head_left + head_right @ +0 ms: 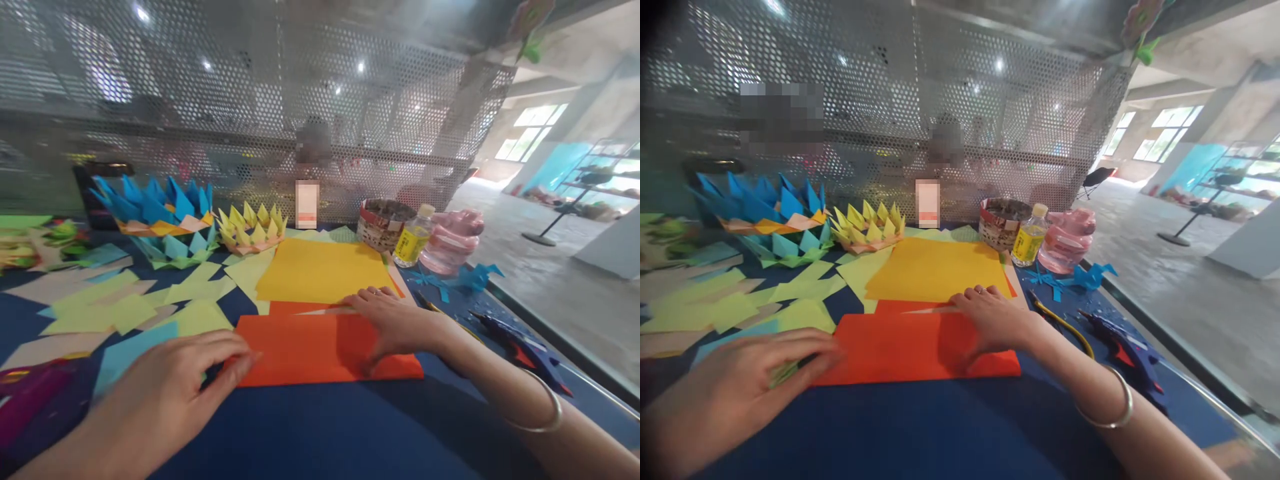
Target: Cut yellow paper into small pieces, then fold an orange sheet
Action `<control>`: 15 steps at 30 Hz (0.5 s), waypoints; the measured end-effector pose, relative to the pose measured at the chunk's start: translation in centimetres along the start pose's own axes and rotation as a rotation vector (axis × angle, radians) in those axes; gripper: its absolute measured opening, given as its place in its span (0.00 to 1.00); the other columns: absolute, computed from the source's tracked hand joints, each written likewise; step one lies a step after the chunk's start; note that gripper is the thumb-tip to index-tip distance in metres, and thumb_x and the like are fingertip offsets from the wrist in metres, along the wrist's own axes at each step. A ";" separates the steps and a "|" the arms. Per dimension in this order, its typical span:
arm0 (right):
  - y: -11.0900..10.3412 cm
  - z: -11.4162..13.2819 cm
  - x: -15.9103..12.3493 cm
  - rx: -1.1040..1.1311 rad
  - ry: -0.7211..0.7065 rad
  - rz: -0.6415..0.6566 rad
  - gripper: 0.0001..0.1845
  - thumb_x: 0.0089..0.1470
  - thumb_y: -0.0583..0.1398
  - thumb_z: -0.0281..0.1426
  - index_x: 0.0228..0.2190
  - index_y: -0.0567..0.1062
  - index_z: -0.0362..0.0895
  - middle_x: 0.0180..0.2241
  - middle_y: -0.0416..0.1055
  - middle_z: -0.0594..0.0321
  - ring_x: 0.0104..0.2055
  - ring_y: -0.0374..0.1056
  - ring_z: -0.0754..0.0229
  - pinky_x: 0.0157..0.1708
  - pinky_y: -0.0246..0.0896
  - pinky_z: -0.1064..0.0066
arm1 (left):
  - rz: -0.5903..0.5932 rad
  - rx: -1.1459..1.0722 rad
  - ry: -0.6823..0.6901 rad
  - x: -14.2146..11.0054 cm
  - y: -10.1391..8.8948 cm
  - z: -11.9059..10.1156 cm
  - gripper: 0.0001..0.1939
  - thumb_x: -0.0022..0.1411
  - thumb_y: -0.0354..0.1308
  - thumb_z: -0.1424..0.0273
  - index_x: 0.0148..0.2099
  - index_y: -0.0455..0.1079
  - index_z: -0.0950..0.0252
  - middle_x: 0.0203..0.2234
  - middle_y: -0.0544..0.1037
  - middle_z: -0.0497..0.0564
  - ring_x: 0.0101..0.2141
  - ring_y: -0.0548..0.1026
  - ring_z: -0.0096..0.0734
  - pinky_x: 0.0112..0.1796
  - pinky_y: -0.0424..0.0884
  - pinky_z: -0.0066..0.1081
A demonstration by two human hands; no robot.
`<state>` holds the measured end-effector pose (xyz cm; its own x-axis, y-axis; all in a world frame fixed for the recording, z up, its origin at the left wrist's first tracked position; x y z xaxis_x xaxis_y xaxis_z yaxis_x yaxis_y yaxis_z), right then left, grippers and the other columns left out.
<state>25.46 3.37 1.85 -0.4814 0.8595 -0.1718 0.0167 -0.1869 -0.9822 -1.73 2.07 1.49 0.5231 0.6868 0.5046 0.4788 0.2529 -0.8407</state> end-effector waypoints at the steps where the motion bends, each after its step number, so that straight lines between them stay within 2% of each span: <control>1: -0.1 0.1 0.0 -0.004 0.011 0.010 0.42 0.36 0.68 0.48 0.50 0.67 0.41 0.43 0.70 0.51 0.45 0.65 0.43 0.44 0.57 0.56 | 0.042 -0.054 -0.024 0.5 0.2 0.1 0.19 0.64 0.48 0.56 0.30 0.77 0.55 0.28 0.83 0.43 0.26 0.80 0.30 0.25 0.72 0.23; 3: -0.4 0.4 -0.2 0.018 0.038 0.039 0.30 0.39 0.67 0.45 0.42 0.71 0.43 0.37 0.72 0.56 0.41 0.68 0.47 0.39 0.59 0.62 | 0.060 -0.158 -0.091 1.0 0.3 0.5 0.21 0.64 0.46 0.56 0.30 0.76 0.56 0.26 0.82 0.44 0.26 0.79 0.29 0.27 0.72 0.22; 6: -0.9 1.0 -1.0 0.055 0.074 0.046 0.19 0.43 0.65 0.41 0.38 0.72 0.46 0.33 0.73 0.60 0.37 0.70 0.51 0.33 0.57 0.68 | -0.022 -0.228 -0.168 0.7 0.3 1.6 0.17 0.63 0.49 0.56 0.31 0.74 0.56 0.28 0.81 0.43 0.29 0.79 0.29 0.29 0.73 0.22; 9: -1.4 1.4 -1.6 0.016 0.121 0.035 0.16 0.44 0.65 0.35 0.38 0.72 0.47 0.29 0.72 0.61 0.34 0.70 0.51 0.30 0.56 0.69 | -0.106 -0.166 -0.168 0.3 0.3 2.5 0.13 0.62 0.51 0.56 0.41 0.71 0.57 0.40 0.79 0.47 0.40 0.78 0.33 0.38 0.75 0.26; 12: -1.9 1.8 -1.8 0.017 0.142 0.030 0.15 0.46 0.63 0.32 0.39 0.72 0.47 0.28 0.72 0.61 0.33 0.70 0.52 0.30 0.56 0.69 | -0.148 -0.041 -0.088 0.4 0.5 2.6 0.22 0.61 0.51 0.55 0.54 0.64 0.58 0.52 0.72 0.53 0.50 0.72 0.41 0.47 0.72 0.36; 14: -2.3 2.1 -1.8 0.048 0.117 -0.004 0.15 0.48 0.61 0.29 0.41 0.72 0.47 0.30 0.73 0.60 0.35 0.70 0.53 0.33 0.57 0.69 | -0.147 0.019 -0.043 0.5 0.7 2.5 0.25 0.60 0.52 0.53 0.57 0.62 0.57 0.51 0.73 0.54 0.48 0.74 0.42 0.46 0.74 0.37; 15: -2.5 2.2 -1.7 0.064 0.102 -0.029 0.14 0.49 0.60 0.28 0.41 0.72 0.47 0.31 0.73 0.60 0.37 0.70 0.54 0.35 0.57 0.69 | -0.140 0.032 -0.039 0.5 0.7 2.4 0.25 0.60 0.52 0.53 0.56 0.62 0.56 0.47 0.77 0.52 0.44 0.78 0.40 0.41 0.76 0.35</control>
<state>24.30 1.30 4.75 -0.3894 0.9083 -0.1529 -0.0532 -0.1879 -0.9807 -2.80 4.28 0.67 0.4248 0.6690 0.6099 0.5225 0.3690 -0.7687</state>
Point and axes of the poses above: each hand's wrist, its own x-axis towards the middle knuckle, its own y-axis out of the palm, z = x × y, the point moved 4 cm from there along x, towards the middle knuckle
